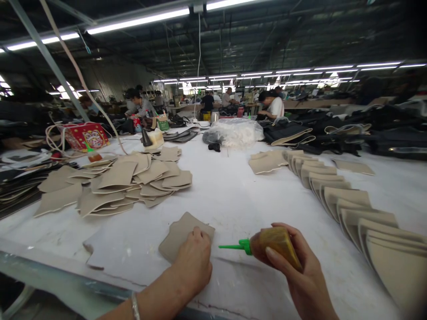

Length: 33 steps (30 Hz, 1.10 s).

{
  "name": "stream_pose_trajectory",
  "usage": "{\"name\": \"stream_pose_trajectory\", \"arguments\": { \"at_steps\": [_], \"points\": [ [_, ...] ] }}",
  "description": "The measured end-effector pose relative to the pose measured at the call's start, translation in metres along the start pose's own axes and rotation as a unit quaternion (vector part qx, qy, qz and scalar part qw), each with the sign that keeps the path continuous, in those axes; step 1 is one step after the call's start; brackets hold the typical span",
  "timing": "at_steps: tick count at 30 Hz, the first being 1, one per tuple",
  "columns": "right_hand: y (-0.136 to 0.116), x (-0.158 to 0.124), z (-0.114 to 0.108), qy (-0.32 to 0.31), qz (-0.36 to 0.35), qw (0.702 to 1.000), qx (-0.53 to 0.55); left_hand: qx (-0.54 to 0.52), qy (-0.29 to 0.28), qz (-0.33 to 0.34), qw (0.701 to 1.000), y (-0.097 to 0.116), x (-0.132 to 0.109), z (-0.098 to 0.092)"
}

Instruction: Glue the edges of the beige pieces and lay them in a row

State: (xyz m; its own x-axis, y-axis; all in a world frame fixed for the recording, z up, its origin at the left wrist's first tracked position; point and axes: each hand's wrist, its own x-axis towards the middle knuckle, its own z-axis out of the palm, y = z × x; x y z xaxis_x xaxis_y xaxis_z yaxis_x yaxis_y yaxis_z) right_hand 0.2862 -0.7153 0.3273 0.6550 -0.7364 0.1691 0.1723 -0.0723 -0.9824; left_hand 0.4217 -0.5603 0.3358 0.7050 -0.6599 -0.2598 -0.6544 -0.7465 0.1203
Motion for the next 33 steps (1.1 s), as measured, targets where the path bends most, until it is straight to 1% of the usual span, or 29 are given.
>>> {"name": "stream_pose_trajectory", "arguments": {
  "at_steps": [2, 4, 6, 9, 12, 16, 20, 24, 26, 30, 33],
  "points": [
    [-0.005, 0.001, 0.001, -0.005, 0.010, 0.999, -0.034, 0.013, -0.008, -0.005, 1.000, -0.003, 0.005, -0.006],
    [-0.008, 0.003, 0.002, -0.003, 0.002, 0.998, -0.068, 0.012, -0.006, 0.003, 1.000, -0.010, 0.008, -0.011],
    [-0.010, 0.005, 0.005, -0.006, -0.011, 0.996, -0.085, -0.008, 0.005, 0.035, 0.999, -0.020, 0.010, -0.013],
    [-0.009, 0.009, 0.012, -0.032, -0.026, 0.994, -0.100, -0.048, 0.026, 0.083, 0.995, -0.034, 0.013, -0.012],
    [-0.004, 0.014, 0.020, -0.063, -0.071, 0.985, -0.147, -0.068, 0.038, 0.093, 0.993, -0.040, 0.015, -0.008],
    [0.007, 0.022, 0.030, -0.102, -0.153, 0.958, -0.220, -0.066, 0.046, 0.088, 0.993, -0.040, 0.015, -0.005],
    [0.013, 0.026, 0.037, -0.130, -0.193, 0.940, -0.248, -0.064, 0.040, 0.075, 0.994, -0.040, 0.013, -0.006],
    [0.011, 0.022, 0.040, -0.131, -0.190, 0.935, -0.268, -0.073, 0.044, 0.082, 0.993, -0.045, 0.011, -0.004],
    [0.010, 0.021, 0.041, -0.125, -0.173, 0.939, -0.269, -0.080, 0.046, 0.086, 0.992, -0.048, 0.012, -0.002],
    [0.013, 0.023, 0.041, -0.091, -0.159, 0.945, -0.271, -0.093, 0.045, 0.094, 0.990, -0.051, 0.013, 0.003],
    [0.015, 0.023, 0.041, -0.090, -0.149, 0.948, -0.267, -0.102, 0.041, 0.095, 0.989, -0.053, 0.013, 0.006]
  ]
}}
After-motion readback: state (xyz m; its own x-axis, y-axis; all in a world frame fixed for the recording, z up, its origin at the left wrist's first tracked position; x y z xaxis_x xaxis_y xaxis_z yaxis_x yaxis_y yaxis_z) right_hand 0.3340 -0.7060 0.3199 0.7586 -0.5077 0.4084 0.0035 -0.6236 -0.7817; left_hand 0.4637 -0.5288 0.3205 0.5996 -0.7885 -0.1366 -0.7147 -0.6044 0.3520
